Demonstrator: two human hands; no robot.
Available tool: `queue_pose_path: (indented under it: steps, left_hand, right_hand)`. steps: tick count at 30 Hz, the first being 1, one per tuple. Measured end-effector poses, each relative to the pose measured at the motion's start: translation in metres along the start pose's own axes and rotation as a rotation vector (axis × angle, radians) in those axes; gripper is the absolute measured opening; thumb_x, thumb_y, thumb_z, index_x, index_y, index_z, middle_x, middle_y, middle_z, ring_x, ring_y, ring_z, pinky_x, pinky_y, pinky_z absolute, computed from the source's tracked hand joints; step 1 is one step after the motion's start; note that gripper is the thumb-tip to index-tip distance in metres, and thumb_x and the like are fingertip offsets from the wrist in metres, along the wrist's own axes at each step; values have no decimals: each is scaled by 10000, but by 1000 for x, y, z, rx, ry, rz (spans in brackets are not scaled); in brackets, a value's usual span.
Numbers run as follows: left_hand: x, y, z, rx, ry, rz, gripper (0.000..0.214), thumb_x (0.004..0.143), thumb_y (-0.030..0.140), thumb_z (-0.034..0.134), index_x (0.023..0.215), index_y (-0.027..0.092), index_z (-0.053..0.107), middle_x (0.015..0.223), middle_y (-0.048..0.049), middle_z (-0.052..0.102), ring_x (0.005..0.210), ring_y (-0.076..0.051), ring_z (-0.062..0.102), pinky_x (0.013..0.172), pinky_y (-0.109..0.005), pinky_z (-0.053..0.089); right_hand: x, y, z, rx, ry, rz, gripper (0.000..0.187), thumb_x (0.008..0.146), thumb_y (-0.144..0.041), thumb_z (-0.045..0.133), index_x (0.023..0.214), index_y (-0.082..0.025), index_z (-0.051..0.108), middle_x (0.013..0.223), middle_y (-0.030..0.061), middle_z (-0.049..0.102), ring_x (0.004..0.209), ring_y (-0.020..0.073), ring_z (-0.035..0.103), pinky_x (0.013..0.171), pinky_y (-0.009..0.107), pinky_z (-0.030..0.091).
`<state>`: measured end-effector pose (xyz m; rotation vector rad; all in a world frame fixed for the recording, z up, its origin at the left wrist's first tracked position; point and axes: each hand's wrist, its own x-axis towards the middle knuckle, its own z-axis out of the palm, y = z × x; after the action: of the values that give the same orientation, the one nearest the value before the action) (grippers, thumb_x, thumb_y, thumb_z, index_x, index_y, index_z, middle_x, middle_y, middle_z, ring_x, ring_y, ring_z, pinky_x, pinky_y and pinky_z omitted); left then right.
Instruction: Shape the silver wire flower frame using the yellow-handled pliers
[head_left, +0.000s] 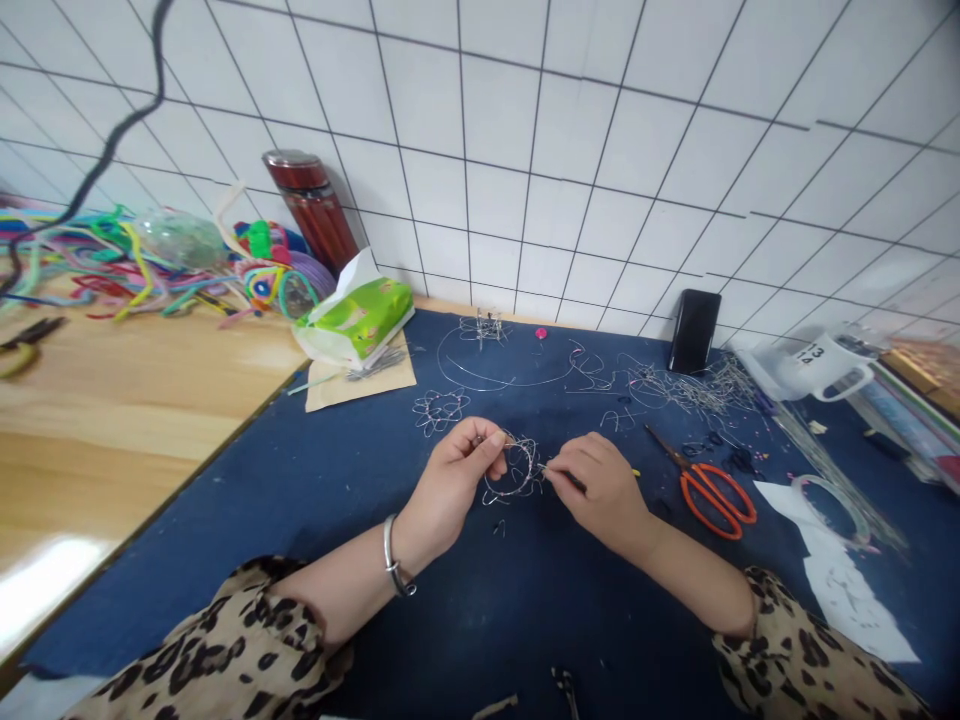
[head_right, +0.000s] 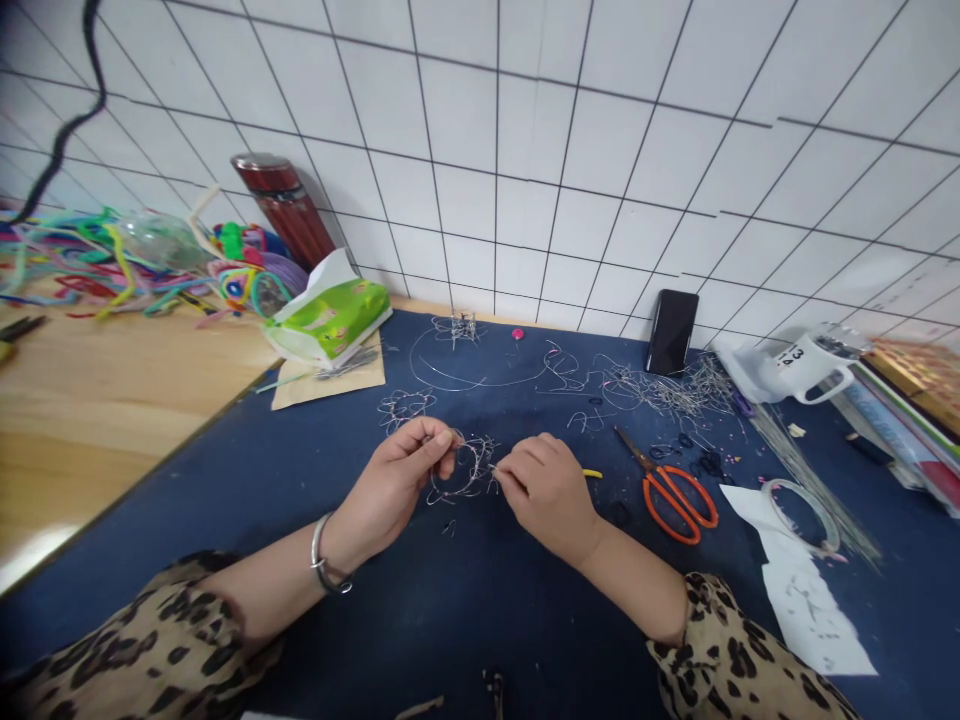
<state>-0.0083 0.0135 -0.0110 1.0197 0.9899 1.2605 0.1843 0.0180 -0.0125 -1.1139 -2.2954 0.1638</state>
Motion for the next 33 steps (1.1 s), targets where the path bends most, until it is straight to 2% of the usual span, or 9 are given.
queue_pose_path:
  steps: [3,5,8,10,13,16,22,28,33]
  left_hand:
    - [-1,-1,0,21,-8,-1,119,850,268,532,810,162,568,673,-3,573,587,-106,484,581,-225,383]
    - [-2,-2,1,36,-17,-4,123,855,273,526,813,164,566,655,1,564,589,-107,479,586,-225,383]
    - [-3,-4,3,51,-29,-11,126,853,277,527,810,165,562,653,4,557,596,-111,482,595,-228,385]
    - [-5,-5,5,56,-41,-24,122,853,274,526,811,164,559,659,4,554,601,-113,483,599,-229,386]
    - [-7,-8,8,52,-68,-55,115,861,268,514,823,166,553,661,6,546,607,-112,474,601,-228,382]
    - [-8,-8,9,32,-104,-92,120,875,266,494,830,166,545,667,6,540,619,-112,470,607,-229,379]
    - [-8,-4,10,32,-154,-140,104,877,246,498,826,163,532,752,-3,548,644,-104,469,626,-233,371]
    - [-7,-2,8,84,-218,-138,40,855,202,530,885,175,536,808,-4,536,727,-117,491,670,-242,389]
    - [-5,-2,6,99,-313,-125,149,819,142,565,954,190,524,904,-5,527,775,-115,480,689,-242,401]
  right_hand:
    - [2,-5,-10,244,16,272,110,830,-252,525,748,-205,581,752,7,576,740,137,515,714,291,405]
    - [0,-8,-15,420,-20,447,111,818,-299,541,761,-212,580,736,-3,579,684,128,521,645,271,418]
    - [-6,-12,-17,709,-87,575,119,790,-323,575,785,-205,587,911,20,614,806,142,565,719,281,443]
    - [-10,-16,-15,845,-151,581,107,771,-303,601,758,-196,593,1035,35,602,945,162,558,821,305,425]
    - [-12,-20,-8,940,-200,563,87,749,-268,625,731,-189,593,1036,42,599,1036,177,524,882,323,396]
    - [-13,-20,-2,967,-191,560,90,741,-259,632,720,-183,588,992,39,595,987,166,530,844,305,407]
    - [-16,-13,-1,973,-242,613,104,769,-283,605,769,-184,574,822,2,584,706,101,510,655,243,410]
    - [-15,-11,-8,941,-254,590,82,768,-228,590,723,-179,542,828,4,572,733,107,510,670,249,414]
    - [-16,-9,-8,1005,-290,543,66,763,-213,594,736,-177,545,841,8,562,753,111,514,676,253,418]
